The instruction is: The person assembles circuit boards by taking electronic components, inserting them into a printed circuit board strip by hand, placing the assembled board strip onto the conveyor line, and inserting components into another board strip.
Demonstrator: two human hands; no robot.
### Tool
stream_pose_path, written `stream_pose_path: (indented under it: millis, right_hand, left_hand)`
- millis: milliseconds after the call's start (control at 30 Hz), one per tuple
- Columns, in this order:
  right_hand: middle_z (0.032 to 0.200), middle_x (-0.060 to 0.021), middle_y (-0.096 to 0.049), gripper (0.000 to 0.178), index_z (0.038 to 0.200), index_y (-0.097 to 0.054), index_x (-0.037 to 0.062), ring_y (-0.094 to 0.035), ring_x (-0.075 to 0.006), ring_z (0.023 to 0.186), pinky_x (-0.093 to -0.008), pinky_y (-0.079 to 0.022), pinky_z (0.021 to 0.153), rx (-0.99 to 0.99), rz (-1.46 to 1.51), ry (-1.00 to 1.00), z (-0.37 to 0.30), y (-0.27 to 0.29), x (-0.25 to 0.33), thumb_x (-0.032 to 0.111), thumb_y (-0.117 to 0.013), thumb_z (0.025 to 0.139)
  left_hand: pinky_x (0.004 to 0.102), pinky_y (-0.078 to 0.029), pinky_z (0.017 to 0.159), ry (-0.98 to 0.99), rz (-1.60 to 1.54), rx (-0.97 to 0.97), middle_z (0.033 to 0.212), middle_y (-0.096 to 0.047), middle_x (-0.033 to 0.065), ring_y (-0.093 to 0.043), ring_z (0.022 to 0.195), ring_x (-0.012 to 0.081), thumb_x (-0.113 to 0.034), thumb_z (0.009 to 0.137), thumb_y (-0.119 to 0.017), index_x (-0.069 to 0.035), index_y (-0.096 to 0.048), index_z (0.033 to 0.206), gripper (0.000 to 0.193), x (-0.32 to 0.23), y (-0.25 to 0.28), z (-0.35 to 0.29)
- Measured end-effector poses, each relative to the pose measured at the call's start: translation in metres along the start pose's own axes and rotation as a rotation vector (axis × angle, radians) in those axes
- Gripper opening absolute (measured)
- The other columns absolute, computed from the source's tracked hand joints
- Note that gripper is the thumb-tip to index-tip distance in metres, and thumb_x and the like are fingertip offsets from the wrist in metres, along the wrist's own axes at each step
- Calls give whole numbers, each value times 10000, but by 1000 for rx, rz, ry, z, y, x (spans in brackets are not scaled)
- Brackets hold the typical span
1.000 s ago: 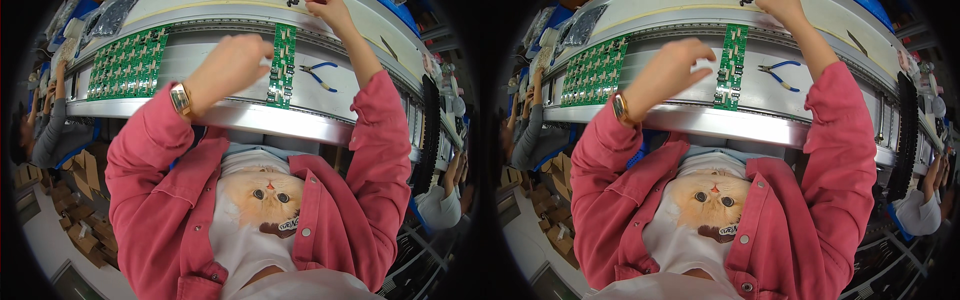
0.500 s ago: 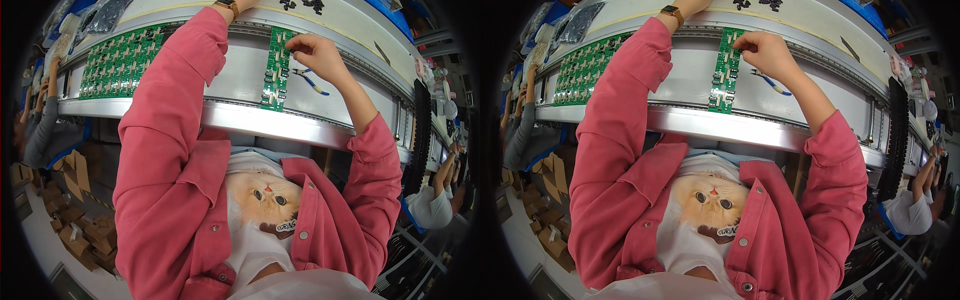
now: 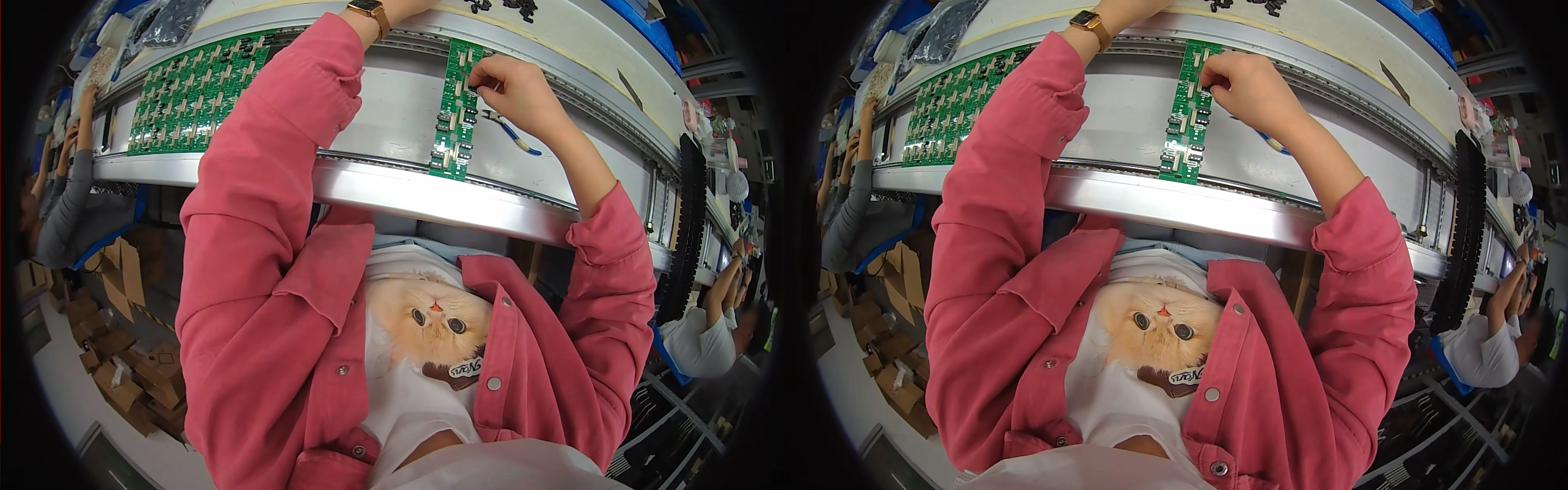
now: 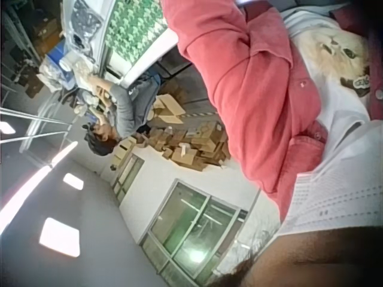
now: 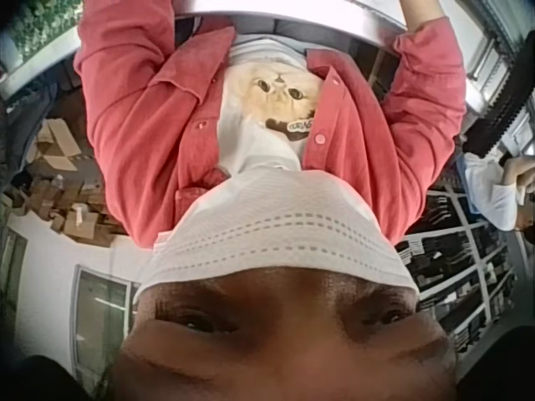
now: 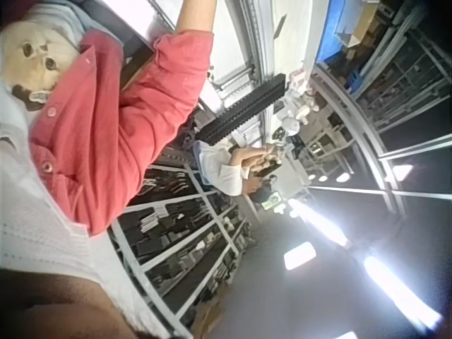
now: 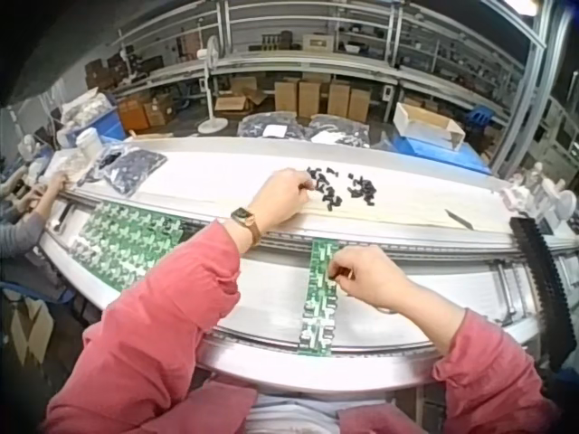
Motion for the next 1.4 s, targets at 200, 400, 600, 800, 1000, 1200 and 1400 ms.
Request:
stream_pose_path:
  millis: [200,400,600,800,1000,1200,1400]
  right_hand:
    - [767,-67,-637,122,813,-658,18,-557,-212,621,-310,-475,644,13,-72,-11,2,-2,-8,-17,-600,711]
    - [774,-73,-645,124,810,-668,21,-564,-224,617,-320,-478,641,50,-66,66,9,-3,19,-10,-600,711]
    - [771,-76,-649,113,810,-673,25,-572,-230,621,-328,-481,637,115,-101,53,11,2,21,24,-602,722]
    - [790,-75,-673,135,830,-692,47,-593,-206,648,-305,-495,646,-214,-302,37,40,22,1,74,-595,740]
    - [783,-195,-652,164,818,-657,4,-606,-395,729,-443,-489,679,-293,-223,4,98,20,-39,97,-565,720]
    - [785,-211,-643,153,775,-644,3,-602,-403,739,-466,-482,690,-277,-389,-79,115,10,-49,113,-547,733]
    - [765,-202,-634,150,732,-642,1,-590,-409,736,-460,-482,687,-315,-370,-131,117,11,-57,126,-558,725]
  left_hand:
    - [377,-503,704,85,-255,329,809,-677,171,-626,718,327,-80,732,-568,22,-676,853,191,28,-44,-25]
    - [393,-505,694,188,65,323,802,-675,185,-626,705,344,-96,729,-571,34,-671,863,212,-130,53,-33]
    - [313,-489,658,326,136,311,861,-681,85,-616,683,227,-55,762,-644,-1,-670,951,199,-174,78,-69]
    - [299,-484,637,324,114,327,825,-677,80,-604,658,206,-48,760,-636,2,-673,940,191,-182,83,-94]
    - [295,-483,628,136,152,290,808,-675,77,-604,654,213,-39,752,-627,-6,-678,901,161,-190,71,-99]
    - [311,-481,637,195,132,303,793,-664,77,-594,652,229,-43,749,-620,-16,-677,862,129,-176,56,-93]
    - [332,-477,636,165,231,321,783,-654,77,-585,647,243,-67,757,-619,-17,-670,846,114,-164,41,-91]
Point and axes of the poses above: each hand's wrist, its own z-axis towards the middle knuckle, its own y-axis out of the back of the hand, x = y × z, the point moved 5 cm from there along z, towards the middle knuckle
